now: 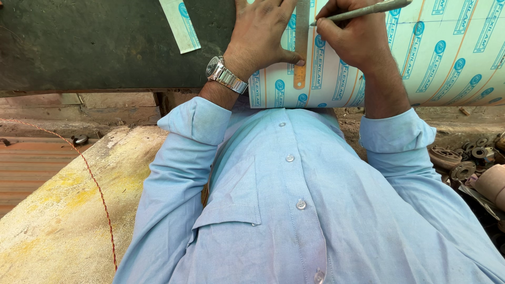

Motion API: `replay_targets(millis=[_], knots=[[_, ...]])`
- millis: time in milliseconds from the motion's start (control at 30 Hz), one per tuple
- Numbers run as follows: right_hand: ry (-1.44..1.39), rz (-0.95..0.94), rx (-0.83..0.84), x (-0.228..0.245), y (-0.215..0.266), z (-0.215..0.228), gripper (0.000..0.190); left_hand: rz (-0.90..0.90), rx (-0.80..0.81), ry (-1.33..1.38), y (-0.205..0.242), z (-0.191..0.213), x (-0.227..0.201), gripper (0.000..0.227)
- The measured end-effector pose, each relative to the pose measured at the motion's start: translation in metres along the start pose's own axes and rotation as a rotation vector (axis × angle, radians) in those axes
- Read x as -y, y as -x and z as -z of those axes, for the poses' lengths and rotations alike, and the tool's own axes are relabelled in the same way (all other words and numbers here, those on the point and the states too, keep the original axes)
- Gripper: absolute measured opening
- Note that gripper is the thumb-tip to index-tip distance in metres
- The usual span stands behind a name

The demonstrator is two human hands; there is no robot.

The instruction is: The person uses a metal ruler and a pen to draw straight lines on a large white sheet with blue printed patterns. They repeatedly reposition the ruler and draw vertical lines across the sheet's surface.

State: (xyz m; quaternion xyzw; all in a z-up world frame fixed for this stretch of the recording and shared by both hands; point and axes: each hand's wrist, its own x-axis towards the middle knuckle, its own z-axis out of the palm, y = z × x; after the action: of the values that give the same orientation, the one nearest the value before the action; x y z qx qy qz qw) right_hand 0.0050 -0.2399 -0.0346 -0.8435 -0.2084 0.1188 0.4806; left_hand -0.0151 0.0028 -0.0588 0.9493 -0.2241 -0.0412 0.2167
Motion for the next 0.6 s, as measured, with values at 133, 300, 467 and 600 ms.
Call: replay_targets(millis=[133, 300, 467, 600], knots=[[-0.019, 0.011, 0.016, 0.000, -0.001, 0.002, 0.005, -0.011, -0.027, -0.027, -0.001, 0.000, -0.001, 0.119], [0.012, -0.008, 0.016, 0.003, -0.003, 0.003, 0.007, -0.012, -0.026, -0.017, -0.002, 0.003, -0.001, 0.124], [0.012, -0.018, -0.033, 0.011, -0.010, 0.004, 0.006, 0.034, 0.023, -0.027, -0.007, 0.016, -0.008, 0.139], [-0.013, -0.011, -0.042, 0.014, -0.022, 0.005, 0.005, 0.062, 0.085, -0.005, -0.008, 0.030, -0.014, 0.149]])
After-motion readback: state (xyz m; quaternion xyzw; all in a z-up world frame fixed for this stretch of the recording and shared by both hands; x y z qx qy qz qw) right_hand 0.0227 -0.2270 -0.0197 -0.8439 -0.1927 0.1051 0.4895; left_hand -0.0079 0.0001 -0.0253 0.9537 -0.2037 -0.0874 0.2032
